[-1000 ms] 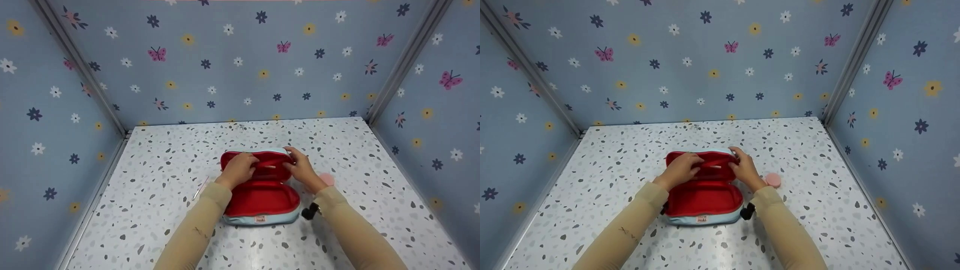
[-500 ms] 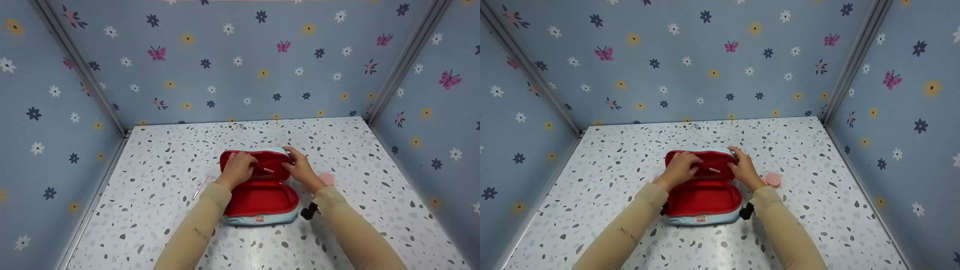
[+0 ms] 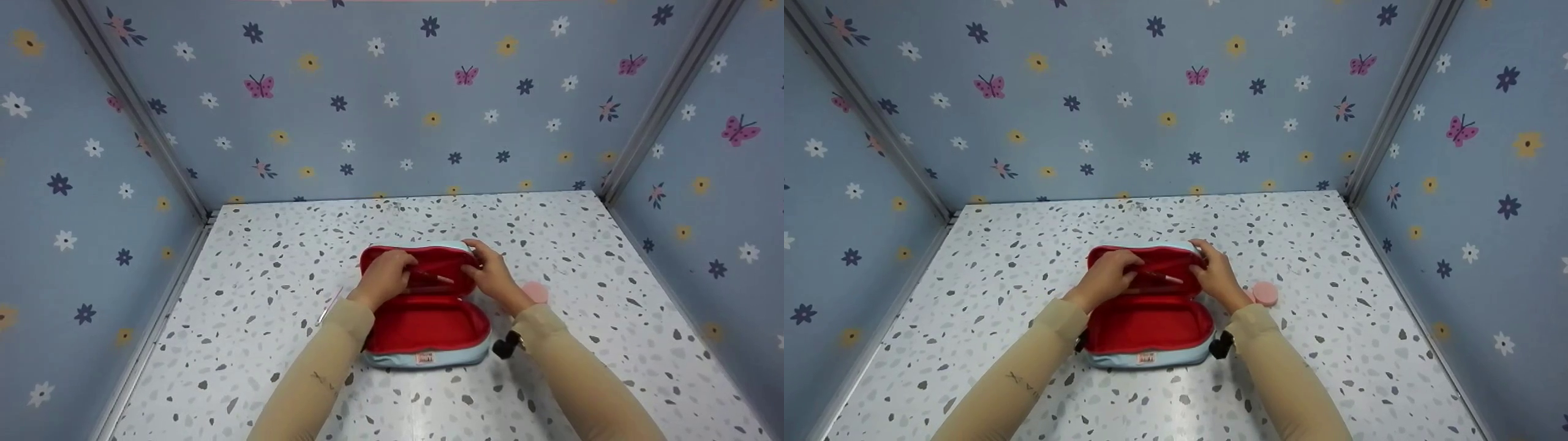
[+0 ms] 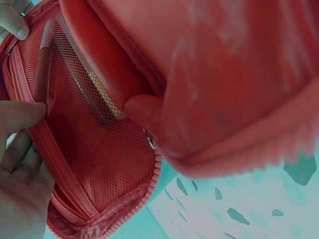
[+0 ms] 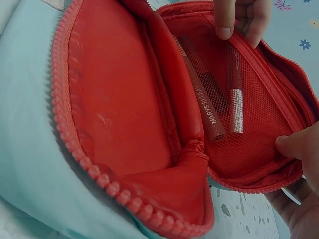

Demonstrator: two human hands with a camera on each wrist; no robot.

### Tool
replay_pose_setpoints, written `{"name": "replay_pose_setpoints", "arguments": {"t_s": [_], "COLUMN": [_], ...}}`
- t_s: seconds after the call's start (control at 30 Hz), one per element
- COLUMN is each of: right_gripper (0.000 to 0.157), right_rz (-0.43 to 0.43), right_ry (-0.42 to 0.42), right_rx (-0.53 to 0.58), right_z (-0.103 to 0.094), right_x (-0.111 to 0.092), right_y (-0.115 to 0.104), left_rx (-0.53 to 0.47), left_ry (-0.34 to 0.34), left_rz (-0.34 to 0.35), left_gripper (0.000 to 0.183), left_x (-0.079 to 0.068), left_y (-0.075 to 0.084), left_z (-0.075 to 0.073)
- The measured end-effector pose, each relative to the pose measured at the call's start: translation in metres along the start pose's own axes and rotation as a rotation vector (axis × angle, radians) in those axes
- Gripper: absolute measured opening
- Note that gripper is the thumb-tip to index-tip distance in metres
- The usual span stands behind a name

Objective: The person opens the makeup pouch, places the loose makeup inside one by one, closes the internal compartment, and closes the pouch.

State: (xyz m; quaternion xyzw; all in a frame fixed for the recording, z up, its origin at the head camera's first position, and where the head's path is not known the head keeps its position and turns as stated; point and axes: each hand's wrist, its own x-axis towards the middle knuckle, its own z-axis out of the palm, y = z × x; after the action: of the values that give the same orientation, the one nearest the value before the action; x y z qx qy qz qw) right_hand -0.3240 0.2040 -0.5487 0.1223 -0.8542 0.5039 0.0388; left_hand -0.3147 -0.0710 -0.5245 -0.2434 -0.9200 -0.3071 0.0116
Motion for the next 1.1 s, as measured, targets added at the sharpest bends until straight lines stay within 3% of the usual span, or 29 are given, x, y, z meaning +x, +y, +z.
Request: {"name": "replay_pose_setpoints", "arguments": {"t_s": [0.33,0.63,0.9,1.1], "right_gripper": [0.055,0.054,0.052,0.053], "right_rz": [-0.022,-0.028,-0.051,-0.019], "right_ry": [0.002,0.005,0.016,0.014], "right_rx": [0.015,0.037,0.051,0.04], "right_z": [0.001,0.0,0.001,0.001], "right_x": [-0.001,0.0,0.001,0.0], "right_y": [-0.002,0.0,0.004,0.004], "left_rx": [0.093,0.087,0.056,0.029], "left_ry": [0.087,0.04,-0.013,-0.009], "left_rz": [0.082,0.028,0.002,0.021], "left_gripper": [0.026,0.018,0.023,0.026], "left_x": [-0.001,-0.002,-0.004,-0.008], "left_y": [-0.002,0.001,0.0,-0.002], "left_z": [0.001,-0.003,-0.006,-0.011]}}
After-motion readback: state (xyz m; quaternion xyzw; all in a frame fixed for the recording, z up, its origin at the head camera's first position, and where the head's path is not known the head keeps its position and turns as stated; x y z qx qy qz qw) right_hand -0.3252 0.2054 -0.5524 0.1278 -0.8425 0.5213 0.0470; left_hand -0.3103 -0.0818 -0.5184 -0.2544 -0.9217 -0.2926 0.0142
